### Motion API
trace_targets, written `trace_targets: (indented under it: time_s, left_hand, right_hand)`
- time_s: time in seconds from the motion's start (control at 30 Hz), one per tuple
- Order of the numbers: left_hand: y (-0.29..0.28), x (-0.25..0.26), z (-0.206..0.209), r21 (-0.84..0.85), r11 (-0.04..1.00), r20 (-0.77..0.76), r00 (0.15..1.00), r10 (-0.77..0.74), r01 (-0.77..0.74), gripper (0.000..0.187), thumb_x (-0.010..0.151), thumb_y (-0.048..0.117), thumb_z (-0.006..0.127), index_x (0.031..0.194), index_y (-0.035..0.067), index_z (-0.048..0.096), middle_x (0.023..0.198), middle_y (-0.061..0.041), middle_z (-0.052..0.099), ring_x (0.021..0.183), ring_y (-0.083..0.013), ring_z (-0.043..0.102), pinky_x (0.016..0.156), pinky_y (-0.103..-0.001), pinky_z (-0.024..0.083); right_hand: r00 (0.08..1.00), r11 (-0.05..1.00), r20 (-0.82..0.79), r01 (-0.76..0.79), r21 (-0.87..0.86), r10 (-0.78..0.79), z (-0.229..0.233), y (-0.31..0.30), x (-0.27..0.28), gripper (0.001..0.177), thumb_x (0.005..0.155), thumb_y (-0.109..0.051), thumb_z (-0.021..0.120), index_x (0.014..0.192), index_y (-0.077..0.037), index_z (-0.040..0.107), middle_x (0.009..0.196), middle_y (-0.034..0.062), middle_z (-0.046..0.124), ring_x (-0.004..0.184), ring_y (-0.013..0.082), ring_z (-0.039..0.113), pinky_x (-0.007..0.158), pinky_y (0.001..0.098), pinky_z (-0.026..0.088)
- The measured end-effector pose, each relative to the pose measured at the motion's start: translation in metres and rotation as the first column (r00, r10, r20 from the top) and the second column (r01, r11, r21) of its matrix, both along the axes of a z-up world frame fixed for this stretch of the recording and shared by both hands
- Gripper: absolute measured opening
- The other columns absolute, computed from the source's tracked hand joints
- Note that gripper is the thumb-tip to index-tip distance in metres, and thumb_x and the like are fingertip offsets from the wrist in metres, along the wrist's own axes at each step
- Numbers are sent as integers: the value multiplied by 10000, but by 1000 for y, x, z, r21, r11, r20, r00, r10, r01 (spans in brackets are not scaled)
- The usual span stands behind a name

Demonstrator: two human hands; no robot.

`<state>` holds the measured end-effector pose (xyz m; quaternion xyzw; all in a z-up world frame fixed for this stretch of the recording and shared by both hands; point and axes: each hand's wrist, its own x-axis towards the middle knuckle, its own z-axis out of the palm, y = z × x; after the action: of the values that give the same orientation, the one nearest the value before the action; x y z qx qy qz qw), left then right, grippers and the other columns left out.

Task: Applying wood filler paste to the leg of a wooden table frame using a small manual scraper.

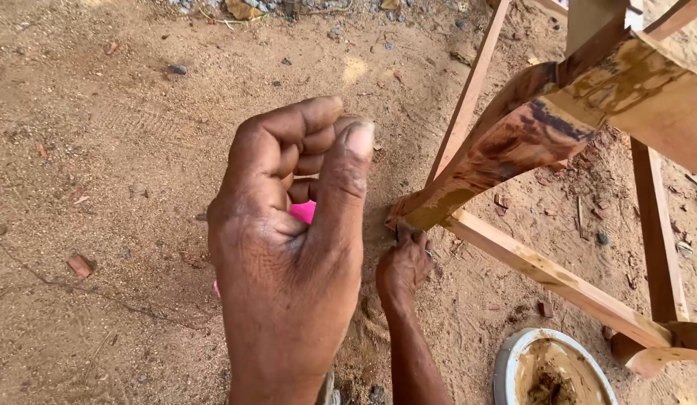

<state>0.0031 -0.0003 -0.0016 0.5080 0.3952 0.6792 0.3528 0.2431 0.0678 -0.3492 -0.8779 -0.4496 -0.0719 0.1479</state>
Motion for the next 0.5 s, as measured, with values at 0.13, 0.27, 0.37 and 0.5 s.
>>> trace_targets:
  time_s: [0.13,0.27,0.37,0.5]
  left_hand:
    - [0,-4,-1,2,1000,11,1000,23,-23,284,995,271,649,1170,48,635,1027,-62,736,913,-99,732,760,-242,641]
    - [-1,-4,-1,-7,999,2,999,34,-34,284,987,258,661,1178,49,638,1019,-56,733,906,-90,730,747,-231,645]
    - [-1,-3,-1,-50,998,-17,999,41,-42,281,991,254,674,1185,53,649,1001,-55,737,884,-90,730,720,-226,646]
    - [1,-1,-1,-27,999,-31,999,44,-45,271,996,242,664,1181,45,637,995,-58,741,899,-83,735,723,-221,649]
  right_hand:
    - [869,969,-491,64,239,63,37,-37,-16,413,1065,-85,517,1370,-309,682,1067,111,673,826,204,592,581,313,535]
    - [64,757,-974,619,208,215,18,-46,-11,327,953,56,607,1278,20,608,1116,241,681,893,253,666,705,276,637]
    - [-442,490,-750,853,-180,493,37,-41,-23,272,1007,-101,568,1204,81,613,1164,218,667,960,250,679,804,300,666]
    - [-455,332,-615,891,-311,644,51,-27,-23,200,1011,-28,594,1135,101,682,1181,263,666,997,289,721,866,328,636]
